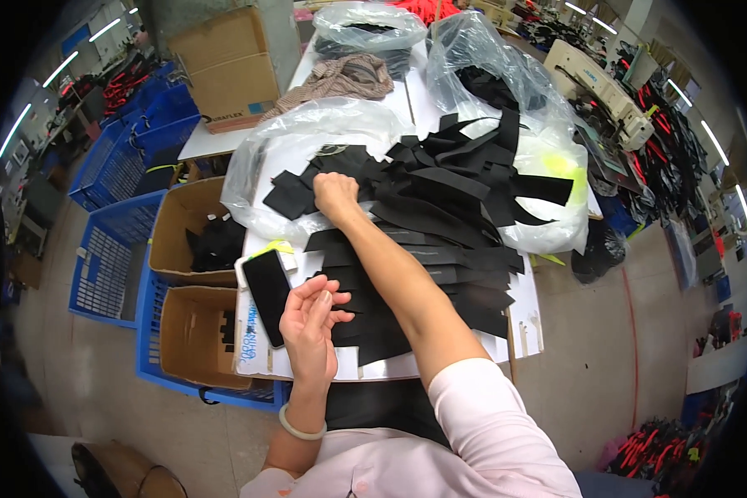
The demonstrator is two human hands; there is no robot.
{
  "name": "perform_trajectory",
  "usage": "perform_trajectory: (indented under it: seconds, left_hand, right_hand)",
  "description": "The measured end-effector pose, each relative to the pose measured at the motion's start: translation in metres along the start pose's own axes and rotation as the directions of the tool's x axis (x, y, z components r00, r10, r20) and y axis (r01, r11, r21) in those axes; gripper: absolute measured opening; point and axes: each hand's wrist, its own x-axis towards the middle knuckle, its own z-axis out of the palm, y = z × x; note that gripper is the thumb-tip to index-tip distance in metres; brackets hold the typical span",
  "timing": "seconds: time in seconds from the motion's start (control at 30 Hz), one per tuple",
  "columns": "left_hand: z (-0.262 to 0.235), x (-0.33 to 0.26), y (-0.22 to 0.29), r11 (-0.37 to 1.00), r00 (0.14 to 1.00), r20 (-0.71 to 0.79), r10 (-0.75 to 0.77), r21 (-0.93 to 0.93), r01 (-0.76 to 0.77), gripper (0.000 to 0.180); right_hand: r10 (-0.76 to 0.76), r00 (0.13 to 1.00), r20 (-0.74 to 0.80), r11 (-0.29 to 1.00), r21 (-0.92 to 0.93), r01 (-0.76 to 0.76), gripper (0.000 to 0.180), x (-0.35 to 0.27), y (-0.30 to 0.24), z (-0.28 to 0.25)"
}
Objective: Manually turning black fabric straps inside out using a thin wooden stick tool.
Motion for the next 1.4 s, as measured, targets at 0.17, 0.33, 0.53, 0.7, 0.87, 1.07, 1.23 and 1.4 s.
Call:
perform_trajectory:
  seconds: [0.17,0.33,0.53,0.7,0.87,1.07,1.23,1.4]
  left_hand:
    - [-0.027,0.027,0.032,0.999,0.995,-0.096,0.031,0.025,-0.029,0.032]
    - [-0.008,0.043,0.028,0.968,0.969,0.21,-0.128,-0.186,0.168,0.024]
    - [0.024,0.015,0.005,0.828,0.874,0.308,-0.375,-0.313,0.466,0.022]
    - [0.04,-0.007,-0.004,0.77,0.85,0.262,-0.457,-0.362,0.525,0.022]
    - [0.045,-0.016,-0.014,0.817,0.875,0.249,-0.416,-0.32,0.48,0.02]
    - [0.055,-0.031,-0.031,0.848,0.867,0.32,-0.382,-0.251,0.467,0.019]
    - [0.052,-0.031,-0.029,0.955,0.954,0.204,-0.218,-0.158,0.252,0.02]
    - [0.069,-0.058,-0.029,0.818,0.851,0.494,0.177,0.407,-0.406,0.061]
  right_hand:
    - [-0.066,0.963,0.261,0.411,0.886,-0.212,0.019,-0.028,0.003,-0.069]
    - [-0.101,0.93,0.354,0.251,0.913,-0.321,0.019,-0.136,-0.002,-0.16]
    - [-0.015,1.0,0.021,0.107,0.994,-0.019,0.049,-0.216,0.021,-0.155]
    - [0.103,0.994,0.025,-0.178,0.984,-0.006,0.044,-0.244,0.033,-0.137]
    - [0.261,0.965,0.002,-0.125,0.992,0.032,0.04,-0.26,0.031,-0.136]
    - [0.322,0.852,-0.413,0.399,0.875,0.273,0.026,-0.267,0.034,-0.133]
    - [0.339,0.776,-0.532,0.602,0.756,0.255,0.019,-0.282,0.043,-0.147]
    - [0.228,0.761,-0.607,0.88,0.462,0.105,0.017,-0.288,0.035,-0.165]
